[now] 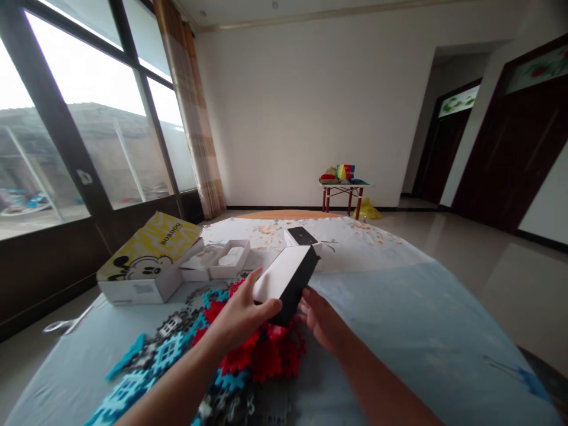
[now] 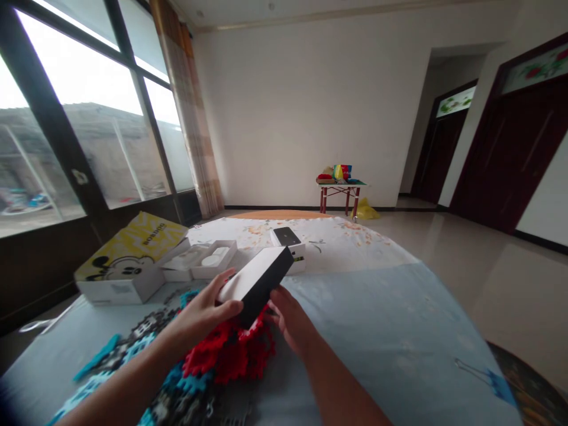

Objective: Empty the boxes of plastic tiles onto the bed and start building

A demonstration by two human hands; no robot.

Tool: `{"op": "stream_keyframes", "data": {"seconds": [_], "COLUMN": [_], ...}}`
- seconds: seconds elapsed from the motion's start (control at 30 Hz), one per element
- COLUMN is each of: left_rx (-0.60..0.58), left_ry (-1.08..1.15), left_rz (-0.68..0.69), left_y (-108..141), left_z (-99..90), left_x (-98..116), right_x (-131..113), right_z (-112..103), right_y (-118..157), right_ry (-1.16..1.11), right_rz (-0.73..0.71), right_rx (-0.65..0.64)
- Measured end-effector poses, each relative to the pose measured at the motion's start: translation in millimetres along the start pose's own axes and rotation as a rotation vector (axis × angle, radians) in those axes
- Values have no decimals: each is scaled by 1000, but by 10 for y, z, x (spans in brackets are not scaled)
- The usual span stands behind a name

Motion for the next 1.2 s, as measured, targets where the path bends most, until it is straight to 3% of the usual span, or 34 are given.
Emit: {"op": "stream_keyframes", "data": {"seconds": [0.1,0.23,0.33,0.43,0.57,0.77,1.03,1.2], "left_rx": [13,38,-33,-113,-167,-157,-216,-148], "left_ry": [56,-28,-78,-89,-70,-146,-161,-275], "left_rz": [8,66,156,246,275,343,379,396], "left_y": [189,341,429,477,445,408,428,445], "left_z": [110,252,384,450,455,427,375,345], "left_x": [76,156,226,267,212,178,200,212], "right_x": [-71,-185,-201,-225,-172,-79,-94,-94], "right_z": [179,267,309,280,186,116,87,96], "right_y": [68,189,343,474,549,577,607,620], "right_ry": [-60,-107,-157,-152,-134,-219,-105,-129], "right_rz": [-40,-3,101,83,52,78,88,84], "right_rx": [-71,-35,2,68,126,130,153,166]}}
Point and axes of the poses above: each hand's wrist, its own y-axis away from the middle knuckle, its own z-axis out of the palm, x = y × z, the point moved 7 cm from there along -y, towards the middle knuckle, and after that the axes turned 12 degrees about -y, right-handed, at the moved point
